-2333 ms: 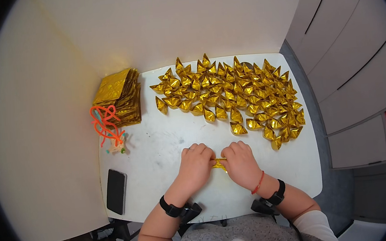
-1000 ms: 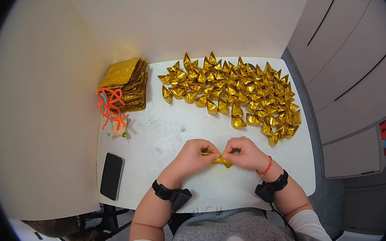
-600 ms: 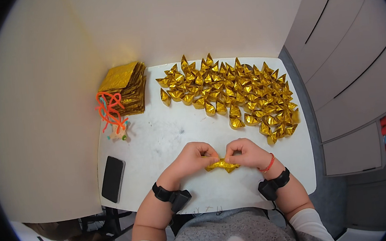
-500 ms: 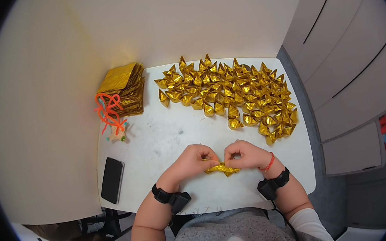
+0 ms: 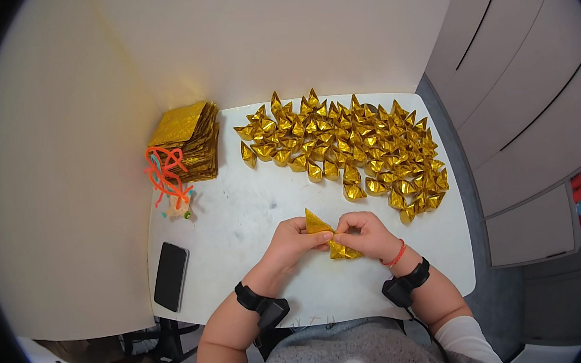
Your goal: Folding gold-colored paper into decorative shapes resembling traditional ingots.
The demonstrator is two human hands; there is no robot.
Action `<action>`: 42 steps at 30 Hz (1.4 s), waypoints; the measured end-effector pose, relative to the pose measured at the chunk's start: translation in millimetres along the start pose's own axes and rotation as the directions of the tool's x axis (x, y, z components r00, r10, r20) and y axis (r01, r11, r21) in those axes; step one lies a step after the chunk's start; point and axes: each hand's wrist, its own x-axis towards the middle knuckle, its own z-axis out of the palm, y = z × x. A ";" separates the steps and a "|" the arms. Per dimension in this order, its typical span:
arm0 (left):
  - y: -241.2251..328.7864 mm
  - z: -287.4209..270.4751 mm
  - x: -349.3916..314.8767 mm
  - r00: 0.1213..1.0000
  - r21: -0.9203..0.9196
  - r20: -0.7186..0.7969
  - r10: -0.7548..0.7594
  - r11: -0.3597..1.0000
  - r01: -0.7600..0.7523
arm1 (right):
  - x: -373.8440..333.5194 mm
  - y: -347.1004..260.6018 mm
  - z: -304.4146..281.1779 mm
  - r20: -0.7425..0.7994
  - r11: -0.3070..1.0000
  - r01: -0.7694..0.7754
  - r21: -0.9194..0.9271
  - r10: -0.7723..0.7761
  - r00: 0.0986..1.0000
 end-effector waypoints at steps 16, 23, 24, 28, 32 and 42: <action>-9.0 -1.6 3.3 0.996 -0.193 -0.084 0.041 0.980 -0.057 | 1.6 3.5 5.4 -0.044 0.993 -0.028 0.113 0.033 0.998; -13.0 7.8 0.1 0.993 -0.252 -0.092 0.072 0.963 -0.094 | 2.4 8.7 8.1 -0.150 0.971 -0.028 0.238 0.065 0.987; -16.9 13.8 -0.7 0.991 -0.054 -0.066 0.113 0.992 -0.117 | 2.8 10.1 9.4 -0.153 0.971 -0.027 0.238 0.065 0.986; -14.5 15.1 -3.4 0.997 0.257 -0.013 0.082 0.964 -0.076 | 3.4 7.3 10.4 -0.160 0.954 0.061 0.295 -0.014 0.987; -25.0 17.0 -2.4 0.976 0.253 -0.038 0.215 0.947 -0.199 | 4.9 13.2 11.2 -0.131 0.943 0.060 0.329 -0.017 0.991; -19.5 26.5 -6.5 1.000 0.111 0.001 0.015 0.994 -0.015 | 0.3 1.2 14.6 -0.190 0.920 0.042 0.390 0.036 0.981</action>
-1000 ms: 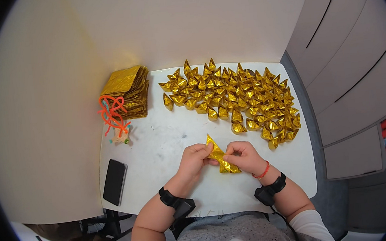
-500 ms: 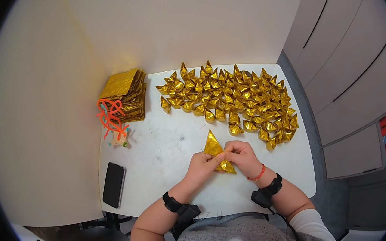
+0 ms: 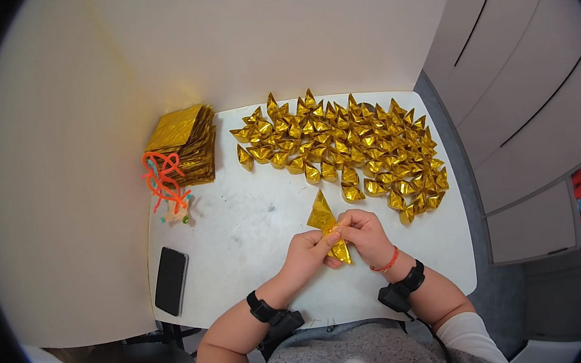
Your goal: Folding gold-colored paper into decorative shapes resembling traditional ingots.
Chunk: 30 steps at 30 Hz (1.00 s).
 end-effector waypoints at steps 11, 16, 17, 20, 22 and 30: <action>0.1 1.4 2.6 0.996 0.120 0.040 0.085 0.989 -0.090 | 1.1 2.9 1.0 -0.070 0.997 0.036 0.070 -0.031 0.997; -0.7 -4.8 4.7 0.986 0.104 0.126 0.114 0.986 -0.127 | 2.7 8.9 -4.5 -0.069 0.995 0.034 0.090 -0.028 0.997; -0.8 -5.7 5.0 0.985 0.088 0.141 0.103 0.989 -0.116 | 3.0 9.3 -5.2 -0.066 0.995 0.030 0.096 -0.024 0.998; 7.8 -4.9 1.7 0.989 0.097 0.145 0.043 0.994 -0.057 | 2.8 8.0 -3.8 -0.069 0.992 0.028 0.124 -0.019 0.997; 8.7 -4.5 1.7 0.990 0.092 0.131 0.044 0.994 -0.056 | 2.6 7.8 -3.9 -0.071 0.993 0.024 0.112 -0.016 0.997; 30.8 -20.0 -7.8 0.511 0.739 -0.039 0.859 0.369 -0.564 | 4.4 5.5 -10.8 -0.122 1.000 0.009 -0.005 -0.010 0.993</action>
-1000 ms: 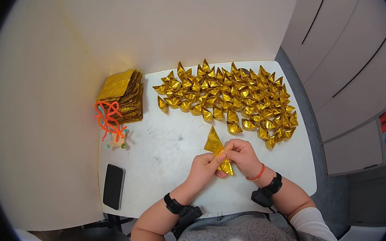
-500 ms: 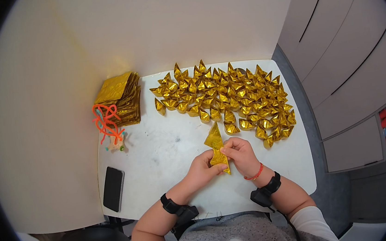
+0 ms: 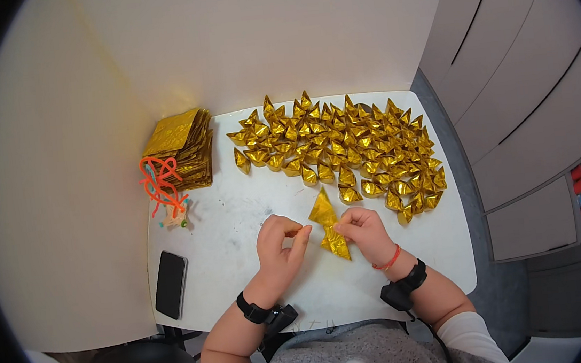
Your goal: Folding gold-colored paper into decorative shapes resembling traditional ingots.
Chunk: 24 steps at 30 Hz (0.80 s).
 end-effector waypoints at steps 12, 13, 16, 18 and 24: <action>-25.8 12.4 -5.8 0.843 -0.036 0.530 -0.092 0.991 0.131 | -12.4 -9.5 32.4 0.134 0.439 0.182 -0.880 -0.139 0.981; -27.6 12.7 -5.1 0.844 -0.036 0.528 -0.094 0.990 0.133 | -12.2 -8.9 30.7 0.137 0.438 0.184 -0.880 -0.137 0.981; -30.8 12.5 -5.1 0.820 -0.061 0.570 -0.051 0.993 0.104 | -13.0 -9.9 20.4 0.205 0.411 0.260 -0.874 -0.175 0.963; -31.9 13.0 -6.2 0.818 -0.060 0.575 -0.025 0.996 0.072 | -14.6 -16.5 13.4 0.174 0.480 0.245 -0.843 -0.187 0.967; -32.6 11.7 -7.4 0.816 -0.052 0.578 -0.026 0.996 0.069 | -27.0 -40.5 5.6 0.193 0.626 0.047 -0.778 0.167 0.967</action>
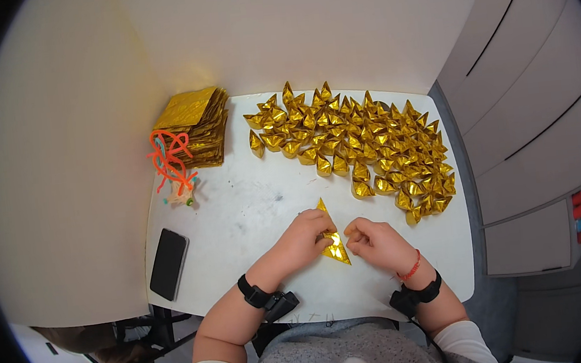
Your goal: Folding gold-colored paper into decorative shapes resembling traditional ingots.
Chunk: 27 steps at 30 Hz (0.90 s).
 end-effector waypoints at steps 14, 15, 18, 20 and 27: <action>-2.4 -2.2 3.3 0.999 -0.048 0.028 -0.033 0.998 0.034 | 4.1 16.9 17.2 -0.065 0.933 0.007 0.360 0.018 0.998; -2.5 -2.5 3.3 0.998 -0.052 0.040 -0.039 0.998 0.041 | 4.3 14.9 18.2 -0.052 0.889 -0.039 0.457 0.070 0.996; -1.7 -3.3 3.2 0.998 -0.067 0.045 -0.039 0.997 0.042 | 5.1 16.0 18.7 0.058 0.763 -0.124 0.635 0.114 0.992; -2.4 -2.6 2.8 0.999 -0.063 0.035 -0.025 0.998 0.027 | 5.3 18.7 15.8 0.031 0.824 -0.033 0.565 0.019 0.999; -1.4 -1.3 2.7 1.000 -0.056 0.018 -0.014 0.998 0.015 | 7.2 5.6 16.5 0.018 0.888 0.438 -0.141 -0.440 0.898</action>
